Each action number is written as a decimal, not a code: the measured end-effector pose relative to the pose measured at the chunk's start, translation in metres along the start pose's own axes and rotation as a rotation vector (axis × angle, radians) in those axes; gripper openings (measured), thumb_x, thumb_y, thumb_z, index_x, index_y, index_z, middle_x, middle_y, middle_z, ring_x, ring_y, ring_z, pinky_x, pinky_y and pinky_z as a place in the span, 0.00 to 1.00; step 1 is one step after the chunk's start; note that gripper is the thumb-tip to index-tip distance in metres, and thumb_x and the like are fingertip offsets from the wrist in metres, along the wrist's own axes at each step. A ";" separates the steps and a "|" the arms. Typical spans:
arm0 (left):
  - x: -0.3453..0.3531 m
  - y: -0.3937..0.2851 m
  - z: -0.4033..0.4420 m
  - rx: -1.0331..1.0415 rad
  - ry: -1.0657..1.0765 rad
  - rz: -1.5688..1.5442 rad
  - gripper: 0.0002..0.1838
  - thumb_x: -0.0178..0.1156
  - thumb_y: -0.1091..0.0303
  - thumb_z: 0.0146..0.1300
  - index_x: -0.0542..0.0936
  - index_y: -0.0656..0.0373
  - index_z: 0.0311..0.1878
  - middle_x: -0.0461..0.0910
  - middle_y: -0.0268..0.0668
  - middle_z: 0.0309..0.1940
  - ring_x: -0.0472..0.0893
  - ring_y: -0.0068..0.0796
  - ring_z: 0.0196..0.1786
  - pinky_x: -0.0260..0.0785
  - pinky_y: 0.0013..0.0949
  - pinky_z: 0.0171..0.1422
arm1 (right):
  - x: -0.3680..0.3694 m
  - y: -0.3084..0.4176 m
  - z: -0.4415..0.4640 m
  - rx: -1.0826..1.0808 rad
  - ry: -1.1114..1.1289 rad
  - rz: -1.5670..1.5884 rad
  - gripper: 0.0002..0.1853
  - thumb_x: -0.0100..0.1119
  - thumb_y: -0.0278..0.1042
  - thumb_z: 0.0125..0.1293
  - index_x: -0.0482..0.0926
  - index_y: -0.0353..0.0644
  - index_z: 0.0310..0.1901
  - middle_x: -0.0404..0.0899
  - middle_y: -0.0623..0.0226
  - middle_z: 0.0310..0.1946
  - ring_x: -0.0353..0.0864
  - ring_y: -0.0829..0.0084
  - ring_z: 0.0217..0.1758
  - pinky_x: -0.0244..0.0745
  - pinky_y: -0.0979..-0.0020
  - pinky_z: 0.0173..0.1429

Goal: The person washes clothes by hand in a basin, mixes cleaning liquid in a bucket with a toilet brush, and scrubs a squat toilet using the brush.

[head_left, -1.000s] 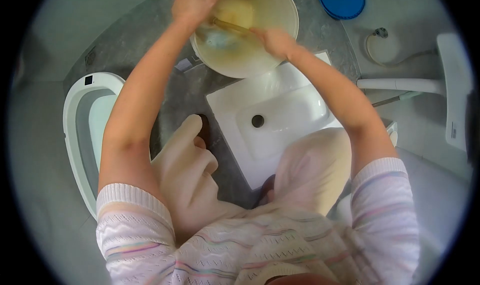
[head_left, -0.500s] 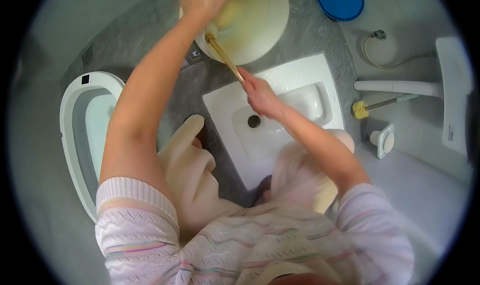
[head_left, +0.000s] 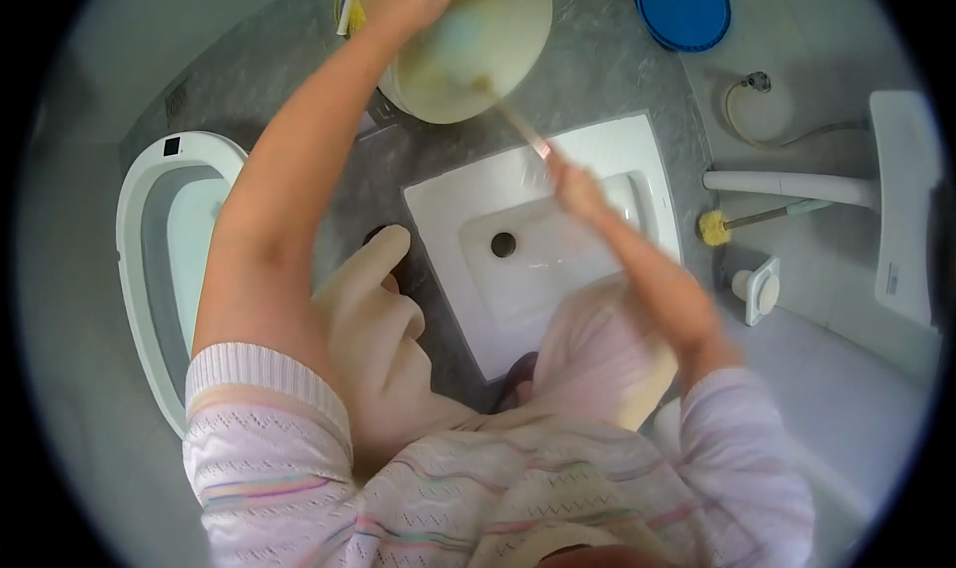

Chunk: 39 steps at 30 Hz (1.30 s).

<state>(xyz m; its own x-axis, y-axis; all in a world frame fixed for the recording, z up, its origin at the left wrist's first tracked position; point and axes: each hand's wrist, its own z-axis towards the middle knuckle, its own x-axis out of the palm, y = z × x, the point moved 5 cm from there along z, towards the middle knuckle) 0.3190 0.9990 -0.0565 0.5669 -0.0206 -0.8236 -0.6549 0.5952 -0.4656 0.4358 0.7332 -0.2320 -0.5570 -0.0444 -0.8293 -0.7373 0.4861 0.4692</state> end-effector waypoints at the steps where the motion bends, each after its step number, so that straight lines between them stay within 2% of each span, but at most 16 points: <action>1: 0.001 -0.001 -0.002 0.004 -0.012 0.010 0.20 0.55 0.52 0.51 0.76 0.43 0.48 0.76 0.48 0.39 0.76 0.47 0.42 0.67 0.43 0.48 | -0.031 -0.001 0.029 0.080 0.097 -0.211 0.20 0.34 0.42 0.67 0.64 0.48 0.57 0.77 0.50 0.30 0.77 0.53 0.32 0.71 0.59 0.35; 2: 0.001 -0.001 -0.004 0.006 -0.022 0.020 0.20 0.55 0.51 0.51 0.76 0.43 0.48 0.75 0.48 0.38 0.76 0.47 0.42 0.67 0.43 0.48 | -0.047 0.008 0.052 -0.052 -0.038 -0.183 0.19 0.33 0.43 0.67 0.64 0.50 0.57 0.77 0.52 0.26 0.76 0.51 0.29 0.71 0.57 0.32; 4: 0.001 0.004 -0.002 -0.017 -0.026 -0.113 0.20 0.55 0.51 0.51 0.76 0.42 0.48 0.75 0.49 0.40 0.75 0.48 0.43 0.67 0.43 0.48 | -0.014 0.029 0.073 -0.005 0.064 -0.070 0.19 0.35 0.41 0.66 0.65 0.48 0.56 0.77 0.50 0.29 0.76 0.50 0.31 0.71 0.58 0.36; 6: 0.000 0.008 0.002 -0.027 -0.002 -0.134 0.21 0.55 0.50 0.51 0.75 0.42 0.49 0.74 0.49 0.41 0.74 0.49 0.44 0.66 0.43 0.49 | 0.045 0.057 0.045 -0.283 -0.150 0.172 0.19 0.37 0.41 0.65 0.65 0.47 0.56 0.76 0.49 0.31 0.76 0.51 0.32 0.70 0.58 0.39; 9: -0.013 -0.003 -0.009 -0.123 0.106 -0.053 0.20 0.54 0.51 0.52 0.75 0.41 0.49 0.74 0.50 0.43 0.73 0.48 0.48 0.65 0.44 0.51 | 0.031 0.064 0.014 -0.075 0.012 0.298 0.20 0.39 0.34 0.63 0.63 0.43 0.58 0.74 0.44 0.39 0.75 0.48 0.40 0.68 0.55 0.44; 11: -0.002 0.014 -0.004 -0.035 0.024 -0.062 0.20 0.54 0.52 0.52 0.75 0.41 0.49 0.74 0.50 0.42 0.74 0.48 0.47 0.66 0.44 0.50 | -0.018 0.042 0.058 0.034 0.286 -0.209 0.22 0.37 0.36 0.64 0.58 0.46 0.61 0.76 0.49 0.37 0.77 0.52 0.38 0.70 0.57 0.42; 13: -0.004 0.019 0.000 -0.006 0.005 -0.082 0.19 0.53 0.53 0.53 0.75 0.41 0.50 0.74 0.51 0.41 0.74 0.48 0.46 0.66 0.44 0.50 | -0.057 0.045 0.099 -0.055 0.094 -0.428 0.21 0.35 0.37 0.64 0.59 0.49 0.60 0.78 0.54 0.35 0.77 0.57 0.40 0.71 0.60 0.43; 15: -0.011 0.009 -0.006 -0.052 0.064 -0.125 0.19 0.53 0.53 0.53 0.75 0.42 0.50 0.75 0.50 0.40 0.74 0.48 0.46 0.66 0.44 0.50 | -0.085 0.094 0.115 -0.107 0.047 -0.588 0.21 0.35 0.35 0.64 0.59 0.47 0.60 0.77 0.55 0.37 0.77 0.57 0.42 0.71 0.61 0.44; 18: -0.010 0.011 -0.004 -0.078 0.054 -0.175 0.20 0.54 0.53 0.52 0.75 0.44 0.50 0.76 0.50 0.38 0.75 0.48 0.45 0.66 0.44 0.49 | -0.086 0.100 0.140 -0.037 0.158 -0.625 0.27 0.43 0.29 0.57 0.56 0.52 0.61 0.76 0.53 0.39 0.76 0.58 0.44 0.71 0.60 0.45; 21: -0.014 0.008 -0.007 -0.100 0.074 -0.111 0.21 0.54 0.53 0.52 0.75 0.45 0.50 0.76 0.49 0.38 0.74 0.48 0.45 0.66 0.43 0.49 | -0.043 0.119 0.100 -0.262 0.405 -0.695 0.31 0.43 0.26 0.54 0.54 0.54 0.62 0.76 0.52 0.39 0.76 0.57 0.43 0.70 0.61 0.47; 24: -0.006 0.012 -0.002 -0.098 0.028 -0.116 0.21 0.55 0.53 0.51 0.76 0.44 0.50 0.76 0.50 0.38 0.75 0.48 0.44 0.67 0.43 0.49 | -0.028 0.148 0.083 -0.345 0.261 -0.354 0.27 0.42 0.28 0.55 0.60 0.53 0.60 0.76 0.52 0.38 0.76 0.57 0.41 0.70 0.62 0.46; 27: -0.004 0.018 -0.003 -0.024 0.017 -0.117 0.21 0.55 0.53 0.51 0.75 0.42 0.50 0.75 0.50 0.39 0.75 0.48 0.45 0.66 0.43 0.49 | -0.069 0.159 0.121 -0.340 0.288 -0.350 0.26 0.42 0.30 0.57 0.60 0.56 0.61 0.75 0.55 0.41 0.75 0.56 0.44 0.69 0.62 0.47; 30: -0.002 0.022 -0.002 -0.049 0.035 -0.108 0.20 0.55 0.54 0.51 0.75 0.41 0.50 0.76 0.49 0.39 0.75 0.47 0.44 0.67 0.43 0.49 | -0.094 0.141 0.140 -0.350 0.173 -0.328 0.26 0.42 0.31 0.58 0.59 0.58 0.61 0.75 0.56 0.42 0.74 0.56 0.45 0.69 0.64 0.46; 33: -0.010 0.030 0.002 -0.204 0.120 -0.221 0.20 0.55 0.54 0.52 0.75 0.41 0.50 0.77 0.48 0.39 0.76 0.47 0.44 0.67 0.43 0.49 | -0.084 0.090 0.138 -0.171 0.204 -0.496 0.24 0.40 0.32 0.59 0.62 0.57 0.59 0.75 0.55 0.42 0.75 0.58 0.44 0.69 0.64 0.46; 36: -0.012 0.027 0.000 -0.226 0.091 -0.139 0.20 0.54 0.54 0.52 0.75 0.41 0.51 0.78 0.46 0.37 0.76 0.47 0.43 0.68 0.43 0.48 | -0.063 0.123 0.101 -0.285 0.328 -0.455 0.25 0.36 0.28 0.57 0.63 0.57 0.59 0.76 0.55 0.41 0.75 0.59 0.46 0.69 0.63 0.47; 39: -0.007 0.031 0.006 -0.256 0.072 -0.205 0.22 0.55 0.55 0.52 0.73 0.42 0.52 0.77 0.47 0.39 0.76 0.48 0.44 0.67 0.43 0.49 | -0.049 0.165 0.102 -0.417 0.307 -0.455 0.22 0.39 0.34 0.61 0.64 0.54 0.58 0.76 0.51 0.38 0.77 0.58 0.41 0.70 0.63 0.43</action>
<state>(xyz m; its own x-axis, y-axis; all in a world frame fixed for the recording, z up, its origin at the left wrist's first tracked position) 0.2979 1.0224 -0.0629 0.6689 -0.1808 -0.7210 -0.6405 0.3521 -0.6825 0.3805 0.9043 -0.1452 -0.1953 -0.4396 -0.8767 -0.9746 -0.0130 0.2236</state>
